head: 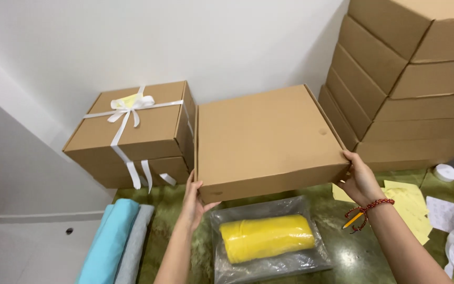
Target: Packing a fabric roll into a plastic bag and cardboard box, then tying it with a ribbon
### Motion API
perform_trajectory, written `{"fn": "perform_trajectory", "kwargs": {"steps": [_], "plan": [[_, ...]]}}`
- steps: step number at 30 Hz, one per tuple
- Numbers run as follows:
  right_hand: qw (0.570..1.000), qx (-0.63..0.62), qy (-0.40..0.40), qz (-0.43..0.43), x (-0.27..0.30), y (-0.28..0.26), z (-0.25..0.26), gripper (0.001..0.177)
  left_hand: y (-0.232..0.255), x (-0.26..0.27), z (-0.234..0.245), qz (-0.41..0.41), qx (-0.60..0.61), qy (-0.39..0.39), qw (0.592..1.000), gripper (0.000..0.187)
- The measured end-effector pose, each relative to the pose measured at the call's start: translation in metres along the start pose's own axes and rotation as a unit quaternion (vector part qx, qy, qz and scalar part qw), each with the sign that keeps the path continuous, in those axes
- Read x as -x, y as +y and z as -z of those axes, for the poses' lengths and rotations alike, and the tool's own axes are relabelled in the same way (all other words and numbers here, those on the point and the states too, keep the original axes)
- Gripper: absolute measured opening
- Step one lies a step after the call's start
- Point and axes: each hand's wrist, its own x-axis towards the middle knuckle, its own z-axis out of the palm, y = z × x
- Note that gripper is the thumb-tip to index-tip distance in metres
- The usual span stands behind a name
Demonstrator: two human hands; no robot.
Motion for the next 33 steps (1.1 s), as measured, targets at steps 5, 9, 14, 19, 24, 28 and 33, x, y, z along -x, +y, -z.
{"fn": "perform_trajectory", "kwargs": {"steps": [5, 9, 14, 19, 24, 28, 33], "plan": [[0.998, -0.026, 0.048, -0.013, -0.021, 0.064, 0.038, 0.055, -0.033, -0.006, 0.008, 0.041, -0.008, 0.016, 0.999, 0.091], [0.996, -0.045, 0.071, -0.024, -0.006, 0.079, 0.037, 0.06, -0.051, -0.008, 0.008, 0.071, -0.004, 0.028, 0.997, 0.092], [0.992, -0.059, 0.105, -0.023, -0.025, 0.118, 0.06, 0.059, -0.065, -0.01, 0.003, 0.096, 0.006, 0.044, 0.994, 0.097], [0.993, -0.048, 0.099, -0.039, -0.019, 0.119, 0.055, 0.065, -0.087, -0.023, 0.018, 0.127, -0.004, 0.065, 0.99, 0.103], [0.995, -0.035, 0.074, -0.061, -0.013, 0.112, 0.05, 0.068, -0.101, -0.03, 0.027, 0.151, -0.025, 0.076, 0.985, 0.113], [0.991, -0.012, 0.054, -0.126, -0.009, 0.111, 0.058, 0.055, -0.083, -0.011, 0.018, 0.2, -0.031, 0.114, 0.973, 0.104], [0.984, 0.032, 0.014, -0.175, 0.002, 0.106, 0.072, 0.059, -0.082, 0.001, 0.03, 0.254, -0.006, 0.147, 0.956, 0.086]]}}
